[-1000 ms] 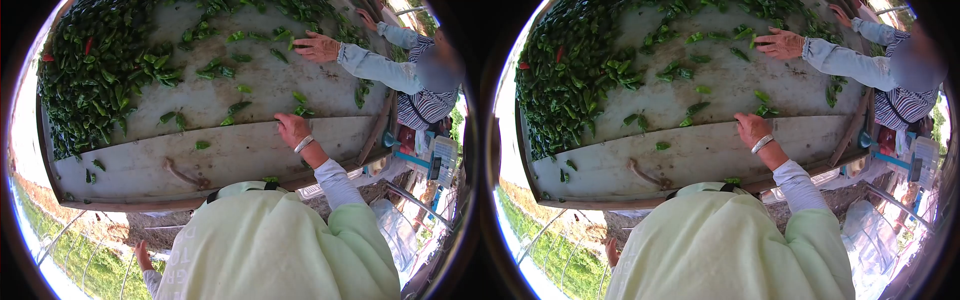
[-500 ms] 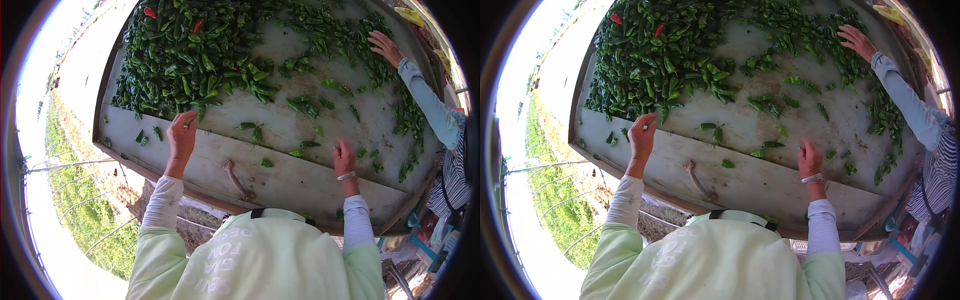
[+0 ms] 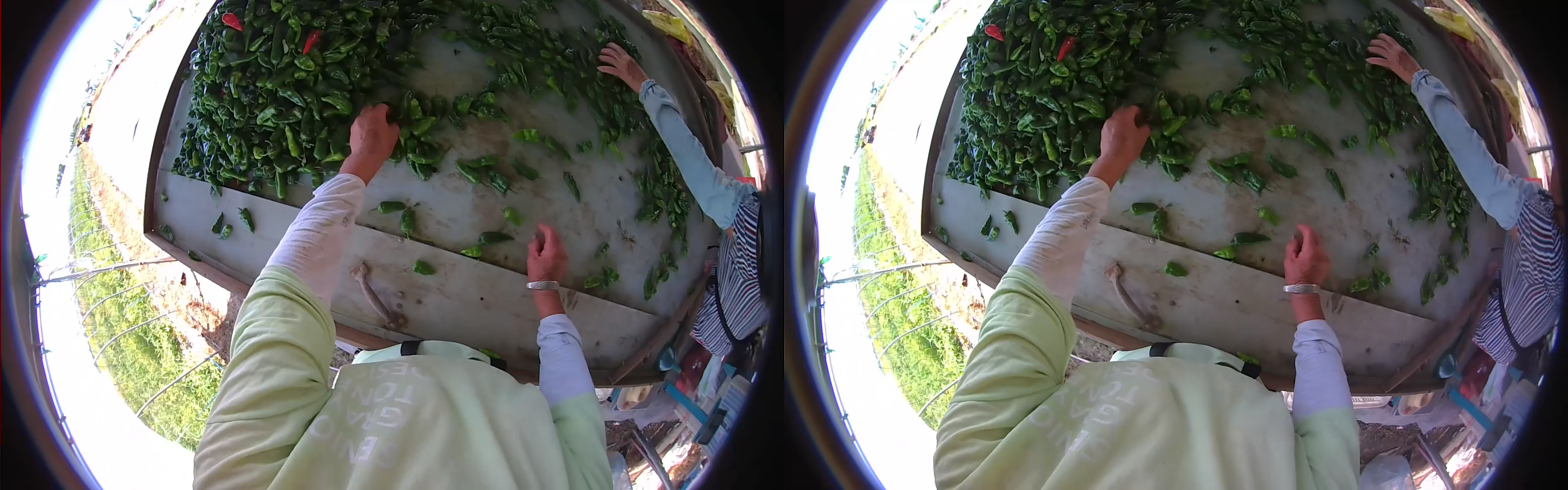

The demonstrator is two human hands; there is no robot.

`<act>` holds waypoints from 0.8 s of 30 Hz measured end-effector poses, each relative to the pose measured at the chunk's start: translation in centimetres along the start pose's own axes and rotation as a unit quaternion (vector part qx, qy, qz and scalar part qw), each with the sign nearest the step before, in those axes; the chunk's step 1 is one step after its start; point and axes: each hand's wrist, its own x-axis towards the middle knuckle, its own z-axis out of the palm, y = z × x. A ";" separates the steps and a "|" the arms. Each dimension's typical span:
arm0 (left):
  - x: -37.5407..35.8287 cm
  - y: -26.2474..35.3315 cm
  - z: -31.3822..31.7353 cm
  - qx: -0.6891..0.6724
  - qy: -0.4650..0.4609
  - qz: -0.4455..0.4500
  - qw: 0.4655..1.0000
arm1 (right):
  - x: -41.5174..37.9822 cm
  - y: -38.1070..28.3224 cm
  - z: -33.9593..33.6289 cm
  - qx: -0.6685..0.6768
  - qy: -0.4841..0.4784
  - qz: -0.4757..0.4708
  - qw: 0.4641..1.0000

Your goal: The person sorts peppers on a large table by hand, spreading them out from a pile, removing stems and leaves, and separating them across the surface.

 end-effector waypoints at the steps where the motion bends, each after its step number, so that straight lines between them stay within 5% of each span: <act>1: -1.5 1.0 0.7 -0.023 -0.016 -0.004 1.000 | 0.0 -0.1 -0.2 0.008 -0.009 0.011 1.000; 6: -9.0 6.4 4.0 -0.115 -0.013 0.087 0.990 | 0.3 1.8 0.6 0.031 -0.004 0.052 0.998; 8: -11.2 8.5 4.1 -0.168 -0.002 0.104 0.980 | 0.7 3.8 1.3 0.264 -0.043 0.198 0.943; 9: -11.9 9.4 3.6 -0.244 -0.025 0.084 0.966 | 0.7 2.8 0.2 0.260 -0.043 0.199 0.944; 11: -13.6 11.3 1.4 -0.353 -0.068 0.049 0.932 | 0.7 -3.0 -3.4 0.463 -0.125 0.253 0.840; 14: -17.4 12.4 0.5 -0.381 -0.153 0.077 0.908 | -1.2 -8.3 -4.3 0.534 -0.166 0.208 0.802; 18: -19.2 12.9 -1.3 -0.422 -0.173 0.098 0.884 | -2.5 -8.4 -3.6 0.600 -0.230 0.271 0.717; 20: -18.0 11.0 -1.0 -0.406 -0.130 0.098 0.899 | -2.6 -7.2 -4.0 0.628 -0.244 0.308 0.671; 22: -14.4 8.7 -0.4 -0.328 -0.047 0.065 0.941 | -2.8 -6.5 -4.8 0.698 -0.255 0.359 0.565; 24: -10.6 6.5 1.3 -0.226 0.037 0.074 0.970 | -2.8 -6.8 -5.4 0.686 -0.264 0.353 0.578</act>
